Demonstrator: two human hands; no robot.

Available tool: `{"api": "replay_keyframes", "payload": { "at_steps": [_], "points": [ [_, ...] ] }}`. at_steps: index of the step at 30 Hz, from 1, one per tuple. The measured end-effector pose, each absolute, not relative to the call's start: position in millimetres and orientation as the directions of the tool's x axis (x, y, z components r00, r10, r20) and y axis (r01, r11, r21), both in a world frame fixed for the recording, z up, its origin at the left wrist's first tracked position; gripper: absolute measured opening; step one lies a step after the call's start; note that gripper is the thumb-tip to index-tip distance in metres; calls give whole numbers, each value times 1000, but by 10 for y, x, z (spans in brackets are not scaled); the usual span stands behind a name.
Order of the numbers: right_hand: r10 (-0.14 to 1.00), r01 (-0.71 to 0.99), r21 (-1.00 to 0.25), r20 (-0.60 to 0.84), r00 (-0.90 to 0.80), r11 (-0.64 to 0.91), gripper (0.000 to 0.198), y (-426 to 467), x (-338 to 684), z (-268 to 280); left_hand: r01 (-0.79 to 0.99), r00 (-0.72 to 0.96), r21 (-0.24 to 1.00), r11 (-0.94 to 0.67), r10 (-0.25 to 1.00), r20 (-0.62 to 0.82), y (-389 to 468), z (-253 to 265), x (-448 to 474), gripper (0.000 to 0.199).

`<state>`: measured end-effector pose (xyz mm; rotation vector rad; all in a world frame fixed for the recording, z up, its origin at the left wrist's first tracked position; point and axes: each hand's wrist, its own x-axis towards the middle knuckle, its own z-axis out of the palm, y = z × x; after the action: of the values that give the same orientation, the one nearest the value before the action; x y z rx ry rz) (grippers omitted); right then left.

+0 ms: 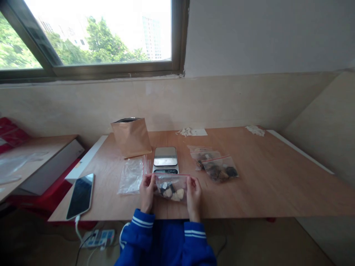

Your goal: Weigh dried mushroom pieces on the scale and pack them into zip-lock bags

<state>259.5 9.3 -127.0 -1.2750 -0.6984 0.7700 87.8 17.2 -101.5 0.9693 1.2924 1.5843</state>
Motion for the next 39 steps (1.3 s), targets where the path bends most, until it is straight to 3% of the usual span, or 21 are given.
{"api": "replay_keyframes", "payload": {
  "at_steps": [16, 39],
  "points": [
    [835, 21, -996, 84, 544, 86, 50, 199, 2623, -1053, -67, -407, 989, -132, 909, 94, 178, -997, 846, 34],
    [795, 18, -993, 103, 598, 115, 47, 206, 2587, -1135, -81, -379, 988, -134, 921, 94, 145, -969, 890, 36]
  ]
}}
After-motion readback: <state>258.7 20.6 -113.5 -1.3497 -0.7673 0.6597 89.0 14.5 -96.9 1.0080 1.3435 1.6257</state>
